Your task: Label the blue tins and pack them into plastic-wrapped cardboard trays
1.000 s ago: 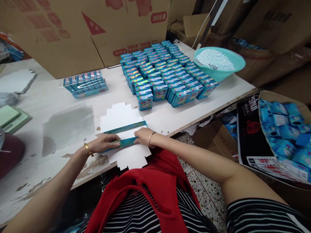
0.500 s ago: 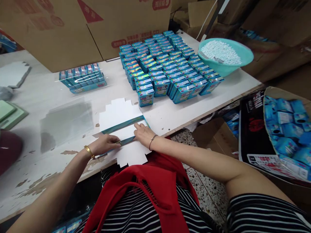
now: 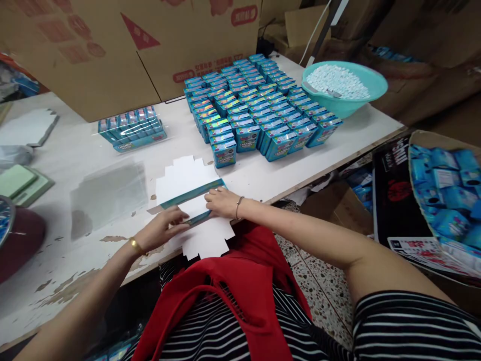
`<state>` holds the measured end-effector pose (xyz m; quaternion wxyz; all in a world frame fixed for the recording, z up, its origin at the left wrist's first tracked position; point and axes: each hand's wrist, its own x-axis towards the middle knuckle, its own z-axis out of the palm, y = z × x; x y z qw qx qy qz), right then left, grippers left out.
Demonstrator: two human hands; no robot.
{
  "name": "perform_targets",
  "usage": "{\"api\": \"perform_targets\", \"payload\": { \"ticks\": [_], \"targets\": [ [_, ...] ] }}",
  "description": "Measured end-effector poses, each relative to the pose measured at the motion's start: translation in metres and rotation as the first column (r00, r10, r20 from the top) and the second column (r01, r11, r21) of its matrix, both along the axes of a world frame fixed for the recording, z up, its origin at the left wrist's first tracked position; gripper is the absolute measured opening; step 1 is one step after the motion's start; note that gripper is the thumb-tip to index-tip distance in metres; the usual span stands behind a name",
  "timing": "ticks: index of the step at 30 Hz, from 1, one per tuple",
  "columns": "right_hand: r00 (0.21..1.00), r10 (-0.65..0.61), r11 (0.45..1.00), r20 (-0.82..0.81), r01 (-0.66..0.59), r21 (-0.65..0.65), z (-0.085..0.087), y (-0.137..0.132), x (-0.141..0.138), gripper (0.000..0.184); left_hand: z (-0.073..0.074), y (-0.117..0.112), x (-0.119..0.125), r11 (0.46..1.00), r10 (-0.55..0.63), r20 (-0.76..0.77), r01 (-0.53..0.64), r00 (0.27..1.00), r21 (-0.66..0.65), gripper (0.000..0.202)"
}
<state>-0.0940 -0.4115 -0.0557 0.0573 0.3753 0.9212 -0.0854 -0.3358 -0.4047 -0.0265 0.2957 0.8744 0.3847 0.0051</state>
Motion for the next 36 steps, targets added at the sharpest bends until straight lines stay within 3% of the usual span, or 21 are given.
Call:
{"api": "perform_targets", "payload": {
  "ticks": [2,4,6,8,11,14,16,19,23,26,28,33,36],
  "targets": [
    [0.994,0.110,0.990,0.021,-0.112,0.084,0.004,0.008,0.008,0.017,0.007,0.002,-0.009,0.963,0.097,0.067,-0.111,0.993,0.247,0.043],
    [0.990,0.139,0.975,0.014,-0.139,0.174,0.010,0.009,0.010,0.017,0.011,0.009,-0.018,0.907,0.201,-0.026,-0.176,0.979,0.382,0.050],
    [0.994,0.098,0.964,-0.049,-0.083,0.253,0.014,-0.001,0.002,0.032,0.010,0.014,-0.025,0.928,0.249,-0.217,-0.169,0.944,0.331,0.035],
    [0.990,0.041,0.957,-0.136,0.001,0.289,0.014,-0.023,-0.013,0.044,0.005,0.011,-0.026,0.958,0.238,-0.288,-0.174,0.927,0.229,0.025],
    [0.979,0.004,0.964,-0.206,0.052,0.263,0.002,-0.060,-0.034,0.039,-0.007,-0.010,-0.017,0.940,0.305,-0.093,-0.284,0.948,0.188,0.037],
    [0.977,-0.007,0.981,-0.214,0.048,0.189,-0.014,-0.079,-0.033,0.031,-0.017,-0.036,-0.005,0.907,0.404,0.081,-0.410,0.911,0.098,0.043],
    [0.970,-0.009,0.985,-0.244,0.050,0.162,-0.022,-0.080,-0.017,0.034,-0.018,-0.047,0.001,0.941,0.332,0.099,-0.336,0.938,0.028,0.032],
    [0.944,-0.004,0.982,-0.331,0.066,0.176,-0.027,-0.074,0.010,0.033,-0.011,-0.052,0.002,0.996,0.003,0.097,-0.012,0.995,0.090,0.026],
    [0.918,0.014,0.980,-0.397,0.066,0.188,-0.032,-0.071,0.024,0.028,-0.001,-0.046,0.002,0.876,-0.231,-0.053,0.232,0.971,0.423,0.042],
    [0.913,-0.003,0.973,-0.408,0.097,0.210,-0.040,-0.076,0.021,0.027,-0.008,-0.040,0.006,0.806,-0.401,-0.122,0.413,0.908,0.424,0.028],
    [0.906,0.005,0.964,-0.423,0.108,0.242,-0.048,-0.081,0.022,0.026,-0.017,-0.037,0.011,0.804,-0.433,-0.101,0.435,0.896,0.406,0.020],
    [0.831,0.188,0.933,-0.523,0.015,0.359,-0.061,-0.093,0.036,0.038,-0.033,-0.040,0.027,0.841,-0.270,-0.034,0.253,0.962,0.478,0.031],
    [0.760,0.175,0.929,-0.626,0.084,0.361,-0.064,-0.094,0.038,0.040,-0.035,-0.047,0.041,0.858,-0.239,-0.061,0.240,0.969,0.454,0.032]
  ]
}}
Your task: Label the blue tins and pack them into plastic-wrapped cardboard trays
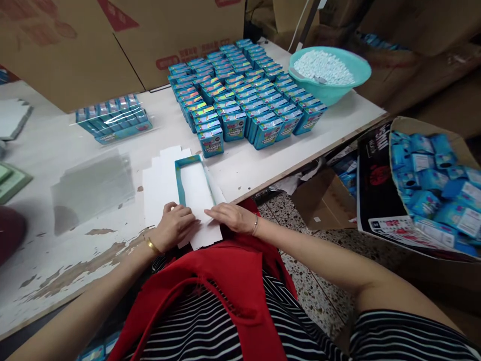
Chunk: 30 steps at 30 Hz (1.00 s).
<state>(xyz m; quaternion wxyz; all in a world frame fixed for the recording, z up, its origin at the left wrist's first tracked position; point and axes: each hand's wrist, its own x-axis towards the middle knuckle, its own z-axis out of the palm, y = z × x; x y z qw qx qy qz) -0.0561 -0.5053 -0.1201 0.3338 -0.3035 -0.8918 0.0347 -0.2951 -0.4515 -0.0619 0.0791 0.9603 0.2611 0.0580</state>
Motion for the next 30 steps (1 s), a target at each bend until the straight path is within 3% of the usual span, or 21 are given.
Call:
{"api": "perform_targets", "payload": {
  "ticks": [3,6,10,13,15,18,21,25,27,30],
  "targets": [
    [0.997,-0.047,0.999,-0.065,0.047,0.000,-0.001,0.002,-0.004,0.035,-0.002,-0.005,0.010,0.995,0.066,0.035,-0.064,0.997,-0.073,0.028],
    [0.999,-0.029,1.000,-0.018,0.029,0.004,0.001,-0.002,-0.003,0.031,-0.007,-0.006,0.014,0.984,0.137,0.073,-0.127,0.988,-0.127,0.029],
    [0.991,0.023,0.995,0.129,-0.011,-0.095,0.006,-0.013,0.007,0.067,-0.014,-0.007,0.017,0.978,0.154,0.221,-0.117,0.963,-0.175,0.029],
    [0.987,-0.032,0.988,0.156,0.054,-0.144,0.006,-0.018,0.010,0.068,-0.017,-0.006,0.017,0.975,0.171,0.315,-0.115,0.934,-0.190,0.026],
    [0.994,-0.050,0.984,0.098,0.066,-0.164,0.005,-0.017,0.008,0.064,-0.015,-0.005,0.013,0.970,0.174,0.326,-0.105,0.929,-0.220,0.024],
    [0.996,-0.071,0.980,-0.062,0.058,-0.191,0.007,-0.012,-0.002,0.044,-0.007,-0.002,0.002,0.951,0.130,0.331,-0.024,0.935,-0.309,0.039],
    [0.953,-0.187,0.957,-0.239,0.122,-0.263,0.012,-0.003,-0.017,0.026,0.000,0.001,-0.004,0.932,0.108,0.345,0.026,0.933,-0.361,0.050],
    [0.829,-0.401,0.885,-0.389,0.241,-0.398,0.017,0.006,-0.036,0.024,-0.005,0.002,0.006,0.933,0.198,0.378,-0.055,0.904,-0.356,0.044],
    [0.795,-0.434,0.877,-0.424,0.263,-0.403,0.016,0.008,-0.039,0.028,-0.010,0.000,0.013,0.933,0.256,0.436,-0.103,0.863,-0.345,0.044],
    [0.808,-0.411,0.897,-0.421,0.278,-0.343,0.013,0.007,-0.038,0.021,-0.017,-0.008,0.018,0.926,0.365,0.541,-0.237,0.758,-0.293,0.051]
  ]
}}
